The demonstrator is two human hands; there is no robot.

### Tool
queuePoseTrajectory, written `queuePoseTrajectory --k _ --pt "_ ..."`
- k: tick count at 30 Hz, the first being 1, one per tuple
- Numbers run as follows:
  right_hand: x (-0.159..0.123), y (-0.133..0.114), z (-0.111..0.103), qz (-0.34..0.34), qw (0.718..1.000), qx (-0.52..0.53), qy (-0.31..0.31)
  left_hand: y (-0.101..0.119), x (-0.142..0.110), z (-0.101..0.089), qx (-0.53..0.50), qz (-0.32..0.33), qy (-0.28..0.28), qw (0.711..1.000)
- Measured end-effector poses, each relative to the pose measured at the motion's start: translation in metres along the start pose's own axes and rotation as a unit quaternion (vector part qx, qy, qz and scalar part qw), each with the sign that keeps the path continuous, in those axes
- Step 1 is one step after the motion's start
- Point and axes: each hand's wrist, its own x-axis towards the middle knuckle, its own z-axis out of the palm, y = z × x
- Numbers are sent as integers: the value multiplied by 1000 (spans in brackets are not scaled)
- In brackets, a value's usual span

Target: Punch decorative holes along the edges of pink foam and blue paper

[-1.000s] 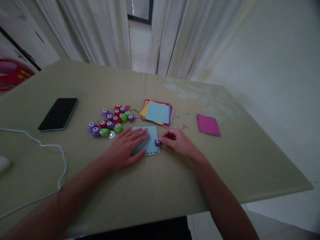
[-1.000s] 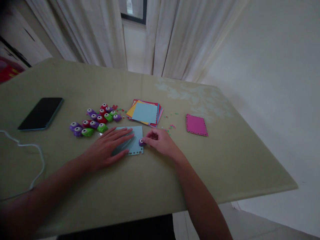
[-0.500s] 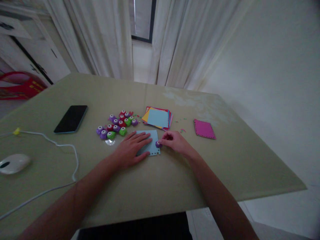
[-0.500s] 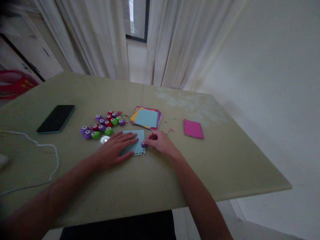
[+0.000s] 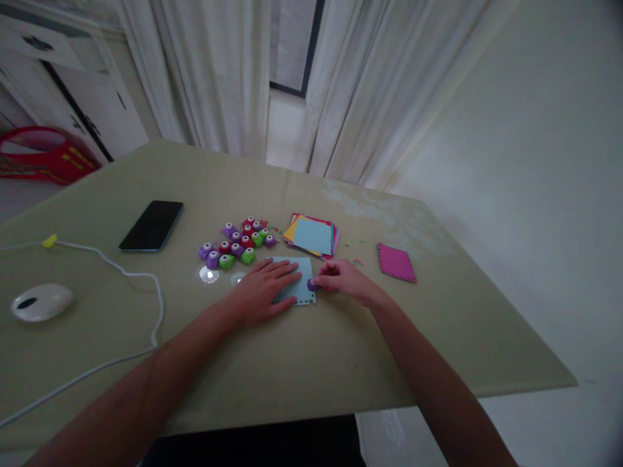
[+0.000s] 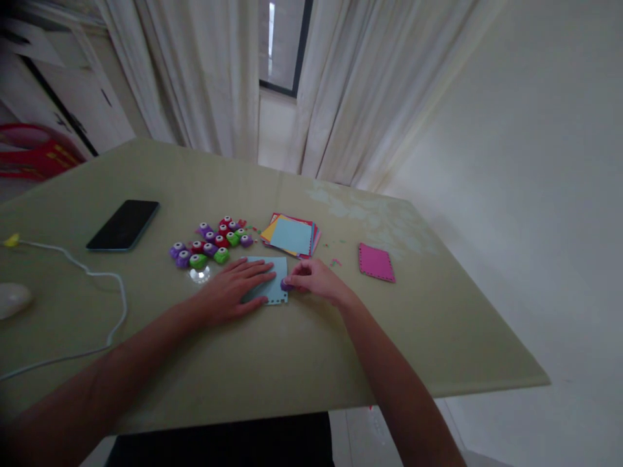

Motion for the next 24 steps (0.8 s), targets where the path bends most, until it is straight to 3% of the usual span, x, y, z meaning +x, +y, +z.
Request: queuePoseTrajectory --k 6,15,24 --pt "-1 -13 -3 44 999 -17 -22 -1 -1 4 -9 7 18 1000" --pt "5 -26 -5 41 986 -152 -50 0 -1 6 0 7 22 1000" --pt "10 -28 -6 72 980 -170 -77 -4 -1 11 -19 9 33 999"
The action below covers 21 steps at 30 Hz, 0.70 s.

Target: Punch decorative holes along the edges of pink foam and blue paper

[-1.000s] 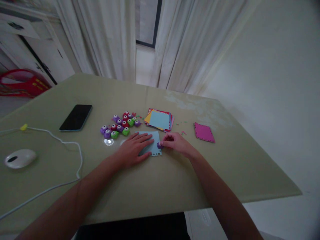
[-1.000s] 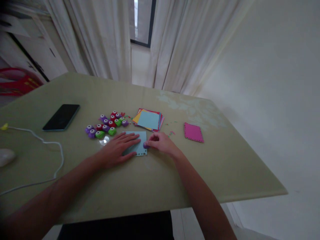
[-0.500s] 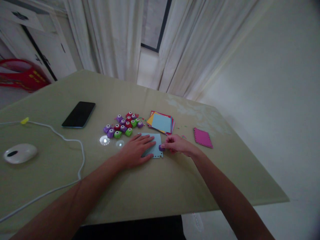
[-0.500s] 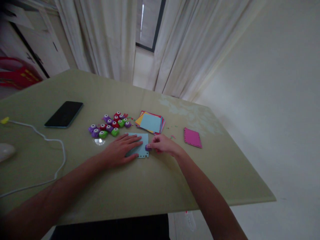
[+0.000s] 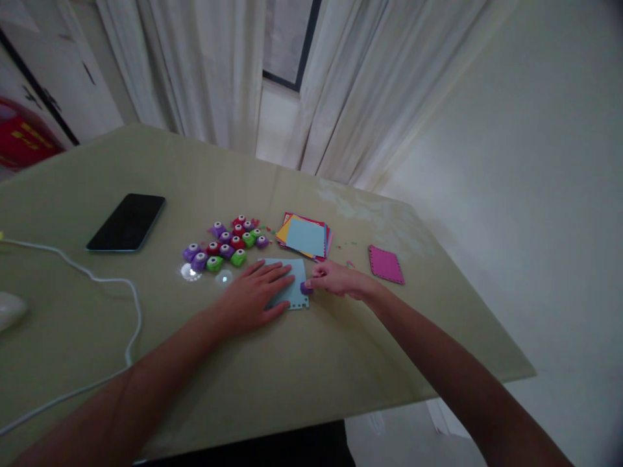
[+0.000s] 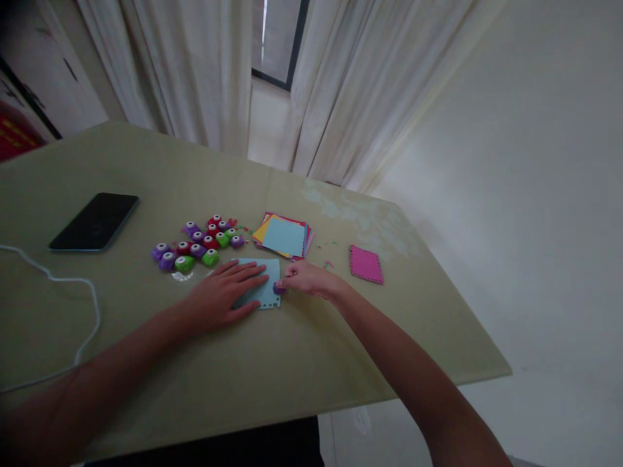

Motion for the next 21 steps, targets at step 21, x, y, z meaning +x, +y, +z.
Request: queuePoseTrajectory --k 21 --pt "2 14 12 -15 993 120 19 -3 -1 1 3 5 9 1000"
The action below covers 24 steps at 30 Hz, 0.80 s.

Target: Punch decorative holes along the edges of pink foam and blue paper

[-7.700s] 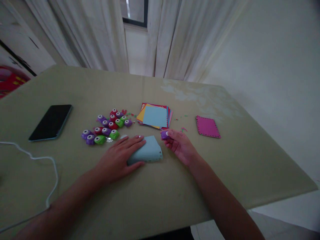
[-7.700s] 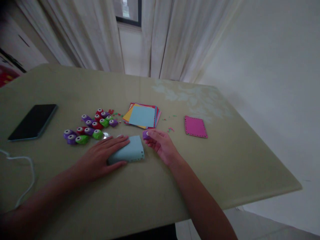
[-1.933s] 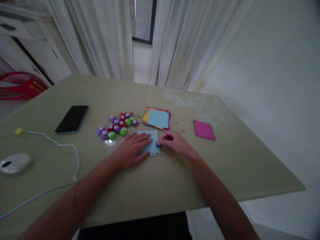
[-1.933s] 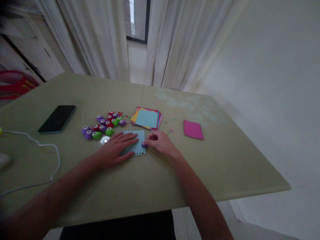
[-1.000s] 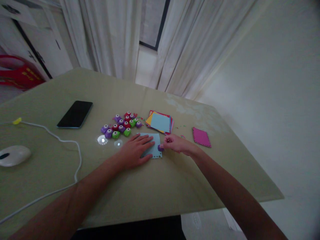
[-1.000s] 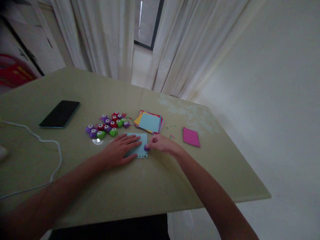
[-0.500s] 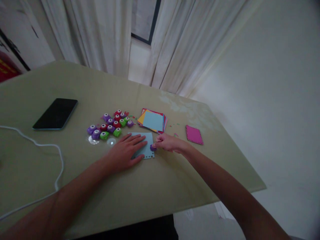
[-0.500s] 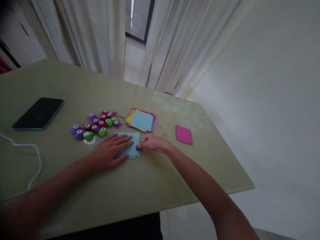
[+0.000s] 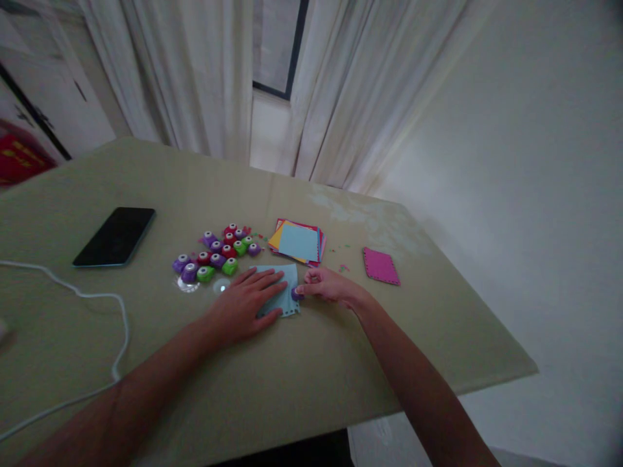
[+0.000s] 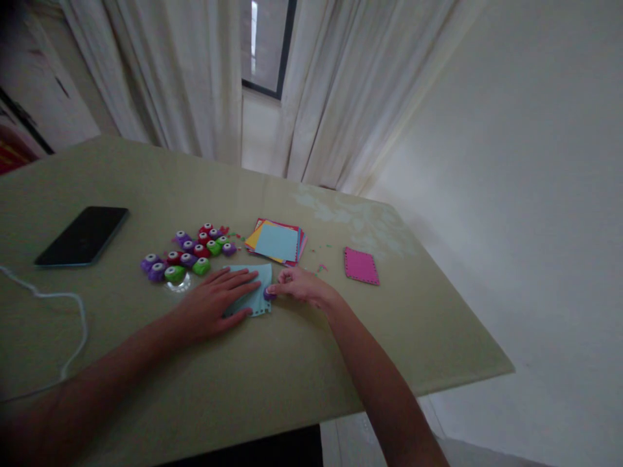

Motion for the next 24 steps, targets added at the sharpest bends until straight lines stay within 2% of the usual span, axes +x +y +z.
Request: queuePoseTrajectory --k 4,6,11,15,19,24 --pt "-8 17 7 -71 993 48 87 1 0 -3 7 1 -8 1000" --pt "-12 23 11 -113 986 39 114 3 0 -4 13 -1 -15 1000" --pt "-18 24 10 -150 985 -21 88 4 -1 -7 21 -4 -24 999" --pt "-25 26 -6 -143 981 -71 112 3 -1 -7 24 -5 -32 999" --pt "-28 40 -26 -126 964 -116 202 3 0 -9 26 -4 -45 999" --pt "-22 56 -38 -110 932 -97 332 2 -1 -8 26 -5 -38 999"
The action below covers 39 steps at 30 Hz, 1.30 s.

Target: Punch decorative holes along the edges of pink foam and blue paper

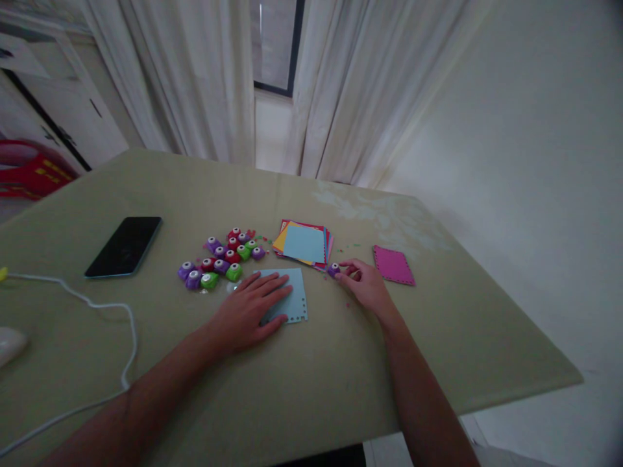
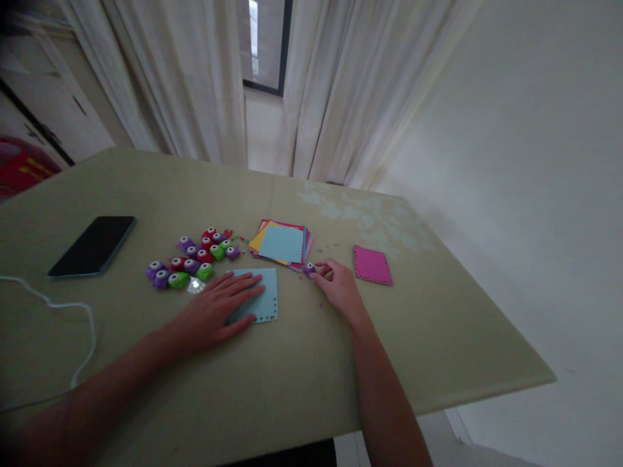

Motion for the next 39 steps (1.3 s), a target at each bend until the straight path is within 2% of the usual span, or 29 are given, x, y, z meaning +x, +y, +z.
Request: queuePoseTrajectory --k 4,10,14,16,18,21,23,25,28,30,32,36,39 --pt "3 4 5 -10 999 -4 50 0 -1 2 2 4 4 1000" --pt "5 6 17 -70 990 -69 99 0 0 1 -1 0 -2 1000" --pt "3 -12 35 -83 981 -88 152 1 0 0 -13 9 6 1000" --pt "0 -33 51 -134 978 -89 130 2 0 0 -19 15 23 999" --pt "-6 -62 72 -219 969 -94 64 3 0 1 -19 20 42 999" --pt "-9 -113 109 -285 952 -107 -33 3 -4 7 -12 21 65 998" --pt "-5 -144 134 -289 947 -123 -72 1 -7 12 -7 18 77 997" --pt "5 -167 155 -248 952 -158 -79 -1 -9 15 -10 22 79 997" --pt "22 -181 174 -186 957 -192 -112 -3 -9 15 -22 30 58 998" --pt "31 -178 173 -187 960 -166 -124 -4 -7 11 -20 20 40 999" --pt "33 -165 160 -216 966 -92 -109 -3 -4 7 -16 14 29 999" --pt "20 -118 108 -252 960 84 -86 -3 -1 2 -22 19 25 999" --pt "4 -74 71 -221 966 102 -91 -3 -1 2 -29 5 12 999"
